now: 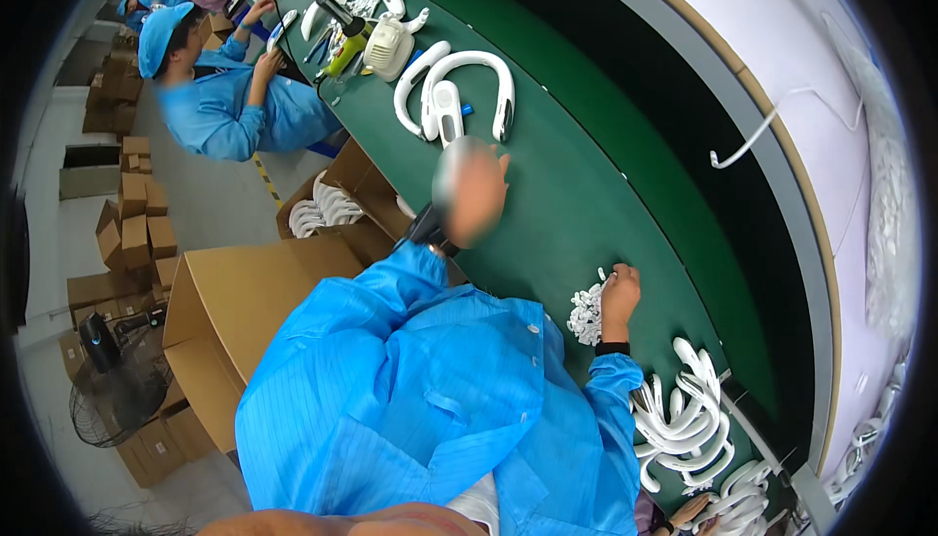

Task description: Assembling components of white plastic neck massagers at a factory workstation.

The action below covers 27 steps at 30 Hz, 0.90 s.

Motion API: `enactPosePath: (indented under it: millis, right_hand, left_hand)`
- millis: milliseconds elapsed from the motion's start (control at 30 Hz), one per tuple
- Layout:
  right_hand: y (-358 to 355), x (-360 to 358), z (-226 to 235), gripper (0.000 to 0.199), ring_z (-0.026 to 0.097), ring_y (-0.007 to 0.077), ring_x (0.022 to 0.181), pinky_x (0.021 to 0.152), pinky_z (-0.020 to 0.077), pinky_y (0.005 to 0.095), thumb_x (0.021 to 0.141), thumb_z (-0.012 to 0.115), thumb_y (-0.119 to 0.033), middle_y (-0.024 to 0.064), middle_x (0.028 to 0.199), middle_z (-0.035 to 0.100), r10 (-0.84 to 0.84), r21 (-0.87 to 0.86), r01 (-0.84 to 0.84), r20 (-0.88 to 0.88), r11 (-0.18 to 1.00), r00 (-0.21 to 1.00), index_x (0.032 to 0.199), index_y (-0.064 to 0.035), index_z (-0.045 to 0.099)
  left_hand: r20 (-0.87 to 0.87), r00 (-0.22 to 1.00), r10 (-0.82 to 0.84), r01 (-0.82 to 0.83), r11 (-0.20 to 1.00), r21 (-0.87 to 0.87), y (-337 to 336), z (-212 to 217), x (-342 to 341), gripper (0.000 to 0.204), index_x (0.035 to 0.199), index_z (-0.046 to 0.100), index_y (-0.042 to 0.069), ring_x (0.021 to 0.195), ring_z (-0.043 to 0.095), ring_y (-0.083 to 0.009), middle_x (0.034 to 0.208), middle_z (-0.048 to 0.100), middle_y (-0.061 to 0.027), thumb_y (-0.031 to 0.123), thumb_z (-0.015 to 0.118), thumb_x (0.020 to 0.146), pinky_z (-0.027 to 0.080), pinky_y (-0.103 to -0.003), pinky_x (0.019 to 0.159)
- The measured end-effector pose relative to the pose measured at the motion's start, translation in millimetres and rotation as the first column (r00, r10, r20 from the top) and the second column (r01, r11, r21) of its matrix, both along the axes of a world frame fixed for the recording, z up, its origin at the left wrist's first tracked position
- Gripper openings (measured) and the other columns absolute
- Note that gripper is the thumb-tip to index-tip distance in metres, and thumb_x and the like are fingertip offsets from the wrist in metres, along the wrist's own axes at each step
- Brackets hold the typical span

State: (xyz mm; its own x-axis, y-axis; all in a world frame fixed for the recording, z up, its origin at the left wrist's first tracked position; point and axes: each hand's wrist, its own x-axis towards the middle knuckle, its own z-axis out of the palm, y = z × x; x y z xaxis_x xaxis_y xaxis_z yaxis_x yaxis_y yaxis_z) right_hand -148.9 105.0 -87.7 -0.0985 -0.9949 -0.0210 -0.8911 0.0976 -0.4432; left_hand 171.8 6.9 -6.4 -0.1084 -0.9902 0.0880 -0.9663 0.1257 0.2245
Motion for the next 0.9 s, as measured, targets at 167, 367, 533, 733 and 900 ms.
enactPosePath:
  millis: [167,367,533,733,900]
  right_hand:
    - [-7.8,5.8,20.3,0.015,0.059,0.0330,0.081,0.070,0.0483,0.0403,0.073,0.063,-0.006,0.0139,0.092,0.060,0.033,0.037,-0.032,-0.040,0.999,0.999,0.088,-0.0046,0.062]
    - [-38.6,42.2,64.0,0.019,0.059,0.0318,0.087,0.072,0.0489,0.0388,0.076,0.064,-0.008,0.0140,0.096,0.061,0.055,-0.094,-0.053,0.011,0.994,0.998,0.094,-0.0037,0.062]
    - [-92.6,147.7,115.9,0.017,0.061,0.0325,0.085,0.073,0.0499,0.0360,0.077,0.063,-0.006,0.0145,0.097,0.062,0.417,-0.353,-0.316,0.262,0.881,0.870,0.094,-0.0027,0.062]
    - [-161.2,276.2,99.3,0.019,0.059,0.0324,0.087,0.074,0.0483,0.0386,0.077,0.060,-0.005,0.0136,0.095,0.061,0.646,-0.396,-0.520,0.330,0.757,0.689,0.096,-0.0033,0.059]
    - [-192.8,330.8,60.0,0.022,0.058,0.0331,0.087,0.076,0.0470,0.0397,0.075,0.056,-0.001,0.0132,0.096,0.061,0.565,-0.301,-0.478,0.423,0.825,0.709,0.097,-0.0033,0.058]
  left_hand:
    - [0.211,0.920,0.330,-0.343,0.939,0.029,17.5,-15.2,43.4,0.025,0.104,0.055,0.007,0.094,0.056,-0.0324,0.100,0.057,-0.0133,0.012,0.052,0.080,0.047,-0.047,0.075]
    - [0.055,0.998,0.002,-0.007,0.995,0.104,26.0,3.1,95.4,0.014,0.087,0.055,0.005,0.061,0.060,-0.0291,0.070,0.055,-0.0111,0.015,0.058,0.078,0.047,-0.040,0.052]
    - [-0.053,0.997,-0.049,0.047,0.998,-0.039,35.6,51.1,131.4,0.029,0.105,0.057,0.007,0.064,0.059,-0.0277,0.079,0.059,-0.0078,0.015,0.062,0.078,0.047,-0.038,0.054]
    - [-0.165,0.976,-0.140,0.101,0.969,-0.226,26.0,66.7,158.4,0.032,0.107,0.058,0.008,0.066,0.061,-0.0272,0.084,0.062,-0.0083,0.014,0.065,0.076,0.049,-0.036,0.057]
    - [-0.633,0.774,-0.005,-0.181,0.957,-0.228,38.3,59.3,177.8,0.030,0.106,0.063,0.003,0.075,0.065,-0.0222,0.095,0.066,-0.0122,0.003,0.065,0.076,0.050,-0.029,0.063]
